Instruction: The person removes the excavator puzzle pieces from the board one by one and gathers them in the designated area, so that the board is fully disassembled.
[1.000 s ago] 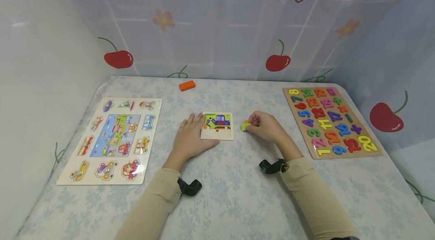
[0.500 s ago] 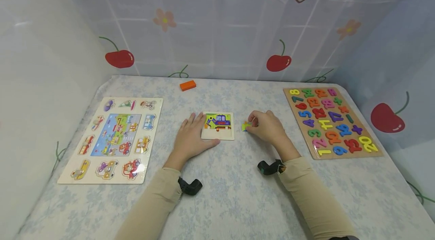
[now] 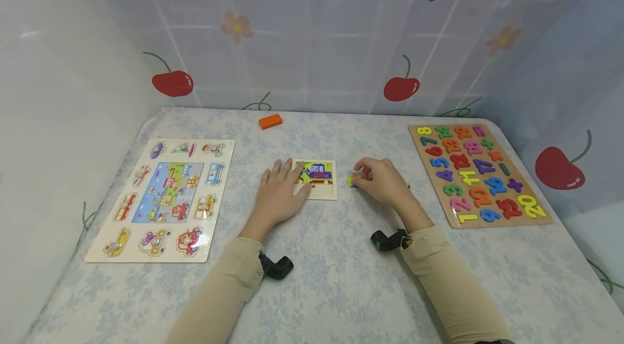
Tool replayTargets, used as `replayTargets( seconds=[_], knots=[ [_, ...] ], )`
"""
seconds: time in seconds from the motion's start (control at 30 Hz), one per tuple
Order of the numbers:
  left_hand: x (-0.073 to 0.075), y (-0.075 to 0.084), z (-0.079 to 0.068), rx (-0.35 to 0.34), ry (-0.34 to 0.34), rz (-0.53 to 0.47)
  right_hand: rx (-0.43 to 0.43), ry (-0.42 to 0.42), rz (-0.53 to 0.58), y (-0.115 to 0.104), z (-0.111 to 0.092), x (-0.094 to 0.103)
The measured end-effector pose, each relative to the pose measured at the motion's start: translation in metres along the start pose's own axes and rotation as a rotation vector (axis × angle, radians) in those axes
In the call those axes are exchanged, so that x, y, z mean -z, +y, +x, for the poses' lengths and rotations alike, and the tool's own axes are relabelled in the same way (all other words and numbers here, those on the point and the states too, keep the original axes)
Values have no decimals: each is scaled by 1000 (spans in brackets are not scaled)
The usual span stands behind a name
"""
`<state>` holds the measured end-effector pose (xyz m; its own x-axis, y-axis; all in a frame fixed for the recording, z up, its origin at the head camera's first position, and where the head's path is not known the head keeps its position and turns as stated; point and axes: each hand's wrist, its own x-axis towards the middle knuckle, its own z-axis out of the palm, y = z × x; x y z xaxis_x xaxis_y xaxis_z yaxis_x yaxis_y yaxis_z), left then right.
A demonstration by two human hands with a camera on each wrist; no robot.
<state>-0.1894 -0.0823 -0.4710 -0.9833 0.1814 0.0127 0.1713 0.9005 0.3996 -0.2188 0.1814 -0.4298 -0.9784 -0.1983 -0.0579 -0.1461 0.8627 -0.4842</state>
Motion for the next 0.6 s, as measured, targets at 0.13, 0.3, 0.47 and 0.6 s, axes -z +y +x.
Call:
replayTargets(
  seconds=[0.13, 0.3, 0.47, 0.6],
  knots=[
    [-1, 7, 2, 35, -22, -5, 11, 7, 25, -1, 0, 1],
    [0, 11, 1, 54, -21, -14, 18, 9, 43, -2, 1, 0],
    [-2, 9, -1, 37, -5, -15, 27, 21, 57, -2, 1, -1],
    [-4, 7, -2, 26, 11, -33, 39, 20, 66, -3, 2, 0]
  ],
)
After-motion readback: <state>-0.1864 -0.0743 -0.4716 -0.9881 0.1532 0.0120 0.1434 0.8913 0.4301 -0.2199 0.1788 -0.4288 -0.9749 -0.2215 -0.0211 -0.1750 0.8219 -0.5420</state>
